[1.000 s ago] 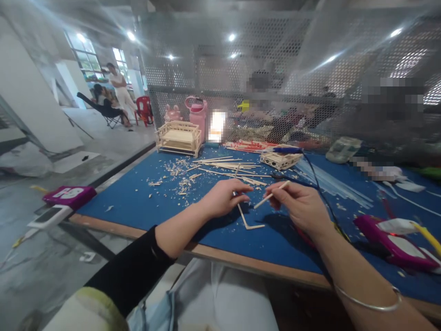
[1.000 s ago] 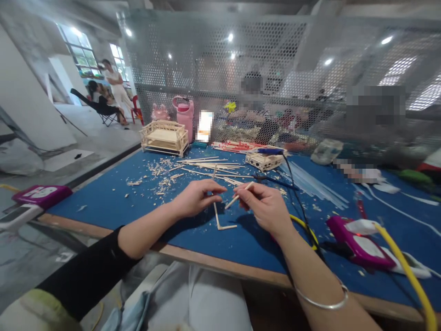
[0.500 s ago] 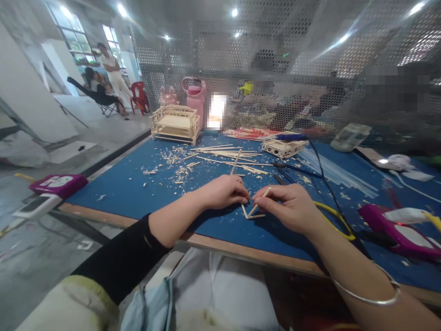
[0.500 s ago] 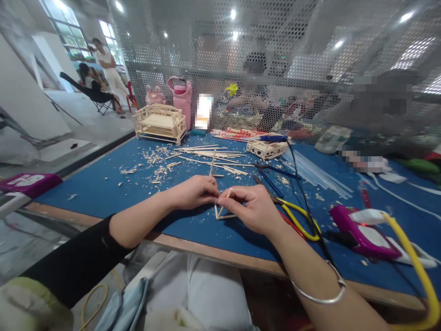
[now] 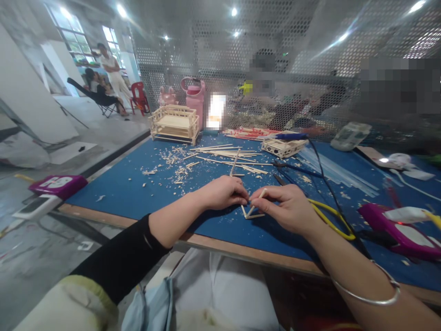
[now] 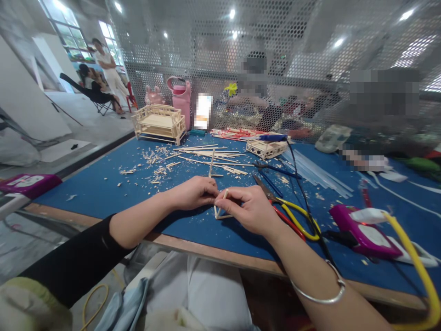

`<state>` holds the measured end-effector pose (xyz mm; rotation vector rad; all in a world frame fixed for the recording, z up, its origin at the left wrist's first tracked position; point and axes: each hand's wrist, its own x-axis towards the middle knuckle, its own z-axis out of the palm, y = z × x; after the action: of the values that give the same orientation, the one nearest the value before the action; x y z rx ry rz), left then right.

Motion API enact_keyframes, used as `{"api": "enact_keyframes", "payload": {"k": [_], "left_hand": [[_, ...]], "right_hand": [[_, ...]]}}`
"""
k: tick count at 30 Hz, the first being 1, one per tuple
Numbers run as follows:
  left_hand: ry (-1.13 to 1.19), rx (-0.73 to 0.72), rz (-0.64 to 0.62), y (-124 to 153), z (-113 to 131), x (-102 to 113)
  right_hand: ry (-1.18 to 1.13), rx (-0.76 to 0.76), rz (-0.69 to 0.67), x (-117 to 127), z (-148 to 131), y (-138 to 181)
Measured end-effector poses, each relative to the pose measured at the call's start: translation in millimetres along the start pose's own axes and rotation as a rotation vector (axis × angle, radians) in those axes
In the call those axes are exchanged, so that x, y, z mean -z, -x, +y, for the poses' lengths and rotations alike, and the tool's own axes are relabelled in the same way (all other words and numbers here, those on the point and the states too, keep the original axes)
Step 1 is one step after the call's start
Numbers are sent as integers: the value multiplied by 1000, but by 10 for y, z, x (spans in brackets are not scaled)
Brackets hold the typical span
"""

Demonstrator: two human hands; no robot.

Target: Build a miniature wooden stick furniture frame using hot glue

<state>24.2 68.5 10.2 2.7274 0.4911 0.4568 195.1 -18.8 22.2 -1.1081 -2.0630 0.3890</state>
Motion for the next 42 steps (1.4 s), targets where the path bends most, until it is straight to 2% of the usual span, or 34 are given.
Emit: {"api": "enact_keyframes", "payload": {"k": [12, 24, 42], "left_hand": [[-16, -12, 0, -6, -34, -14], [-49, -23, 8, -7, -34, -23], [22, -45, 51, 10, -41, 13]], "right_hand": [[6, 74, 45, -14, 45, 2], [39, 81, 35, -19, 65, 15], [-22, 32, -75, 19, 17, 1]]}}
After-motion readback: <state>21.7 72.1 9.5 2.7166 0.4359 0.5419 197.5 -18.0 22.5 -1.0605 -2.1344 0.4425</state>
